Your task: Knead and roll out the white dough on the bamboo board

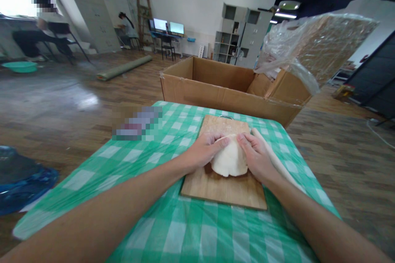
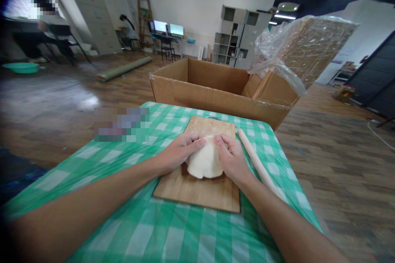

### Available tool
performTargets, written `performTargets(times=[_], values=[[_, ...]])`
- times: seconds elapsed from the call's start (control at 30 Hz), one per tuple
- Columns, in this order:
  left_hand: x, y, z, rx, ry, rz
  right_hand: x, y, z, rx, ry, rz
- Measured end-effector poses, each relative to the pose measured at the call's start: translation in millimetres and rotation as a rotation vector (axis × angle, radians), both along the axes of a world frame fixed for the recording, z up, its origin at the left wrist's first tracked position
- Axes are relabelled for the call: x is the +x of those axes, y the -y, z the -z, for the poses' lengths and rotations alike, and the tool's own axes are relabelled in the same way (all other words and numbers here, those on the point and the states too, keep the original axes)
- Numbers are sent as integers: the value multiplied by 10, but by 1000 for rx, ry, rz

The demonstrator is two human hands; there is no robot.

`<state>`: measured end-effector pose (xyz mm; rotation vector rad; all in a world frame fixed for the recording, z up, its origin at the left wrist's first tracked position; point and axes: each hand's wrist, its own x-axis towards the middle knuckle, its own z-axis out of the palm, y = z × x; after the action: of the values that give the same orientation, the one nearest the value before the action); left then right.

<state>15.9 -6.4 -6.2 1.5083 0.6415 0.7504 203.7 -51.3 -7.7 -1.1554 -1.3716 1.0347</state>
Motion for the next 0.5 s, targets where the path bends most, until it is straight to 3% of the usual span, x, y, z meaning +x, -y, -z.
performTargets(times=[0.13,0.27,0.5], values=[[-13,-18,25,102,-108,-33,18,-1,13,-54,17,-103],[-18,-26,34,110,-60,9,16,16,-30,-14,68,-122],[-23,27,-33,228,-143,-6,109,-5,-142,-215,92,-305]])
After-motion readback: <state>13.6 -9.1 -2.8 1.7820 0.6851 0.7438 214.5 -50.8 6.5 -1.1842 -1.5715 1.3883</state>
